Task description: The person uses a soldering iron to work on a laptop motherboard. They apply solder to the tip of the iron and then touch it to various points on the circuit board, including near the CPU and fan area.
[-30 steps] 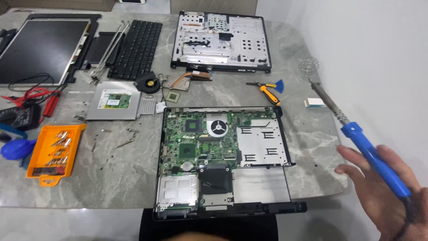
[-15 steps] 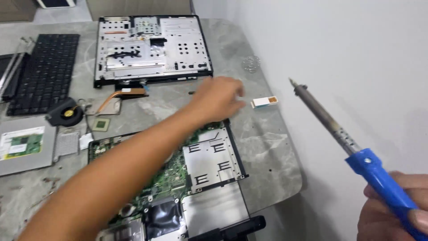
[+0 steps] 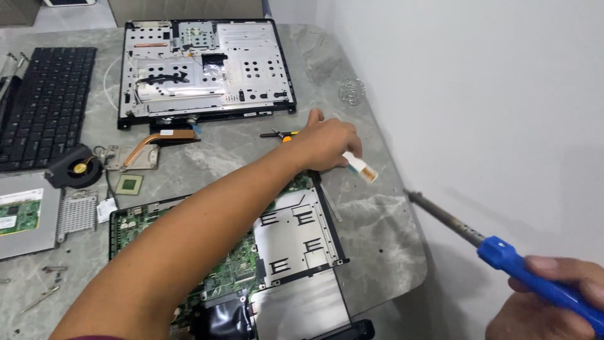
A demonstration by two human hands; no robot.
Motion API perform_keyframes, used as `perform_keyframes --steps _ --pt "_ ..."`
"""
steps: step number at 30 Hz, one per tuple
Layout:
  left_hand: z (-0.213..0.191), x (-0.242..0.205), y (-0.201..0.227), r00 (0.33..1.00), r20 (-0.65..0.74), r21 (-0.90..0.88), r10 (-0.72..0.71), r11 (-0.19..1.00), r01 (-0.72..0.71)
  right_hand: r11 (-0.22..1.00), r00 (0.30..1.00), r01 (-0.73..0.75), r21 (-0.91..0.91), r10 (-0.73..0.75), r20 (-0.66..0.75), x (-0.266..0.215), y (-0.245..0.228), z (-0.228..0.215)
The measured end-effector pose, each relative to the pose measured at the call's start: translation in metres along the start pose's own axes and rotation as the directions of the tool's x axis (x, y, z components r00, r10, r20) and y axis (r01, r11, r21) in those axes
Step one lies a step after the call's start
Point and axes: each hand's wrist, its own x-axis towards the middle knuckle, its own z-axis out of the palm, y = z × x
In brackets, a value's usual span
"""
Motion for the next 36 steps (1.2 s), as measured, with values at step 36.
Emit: perform_keyframes --steps 36 --pt "-0.102 -0.380 -0.018 0.614 -0.758 -0.124 -0.223 0.972 0.200 0.917 0.920 0.246 0.314 -0.323 0.221 0.035 -0.025 0.093"
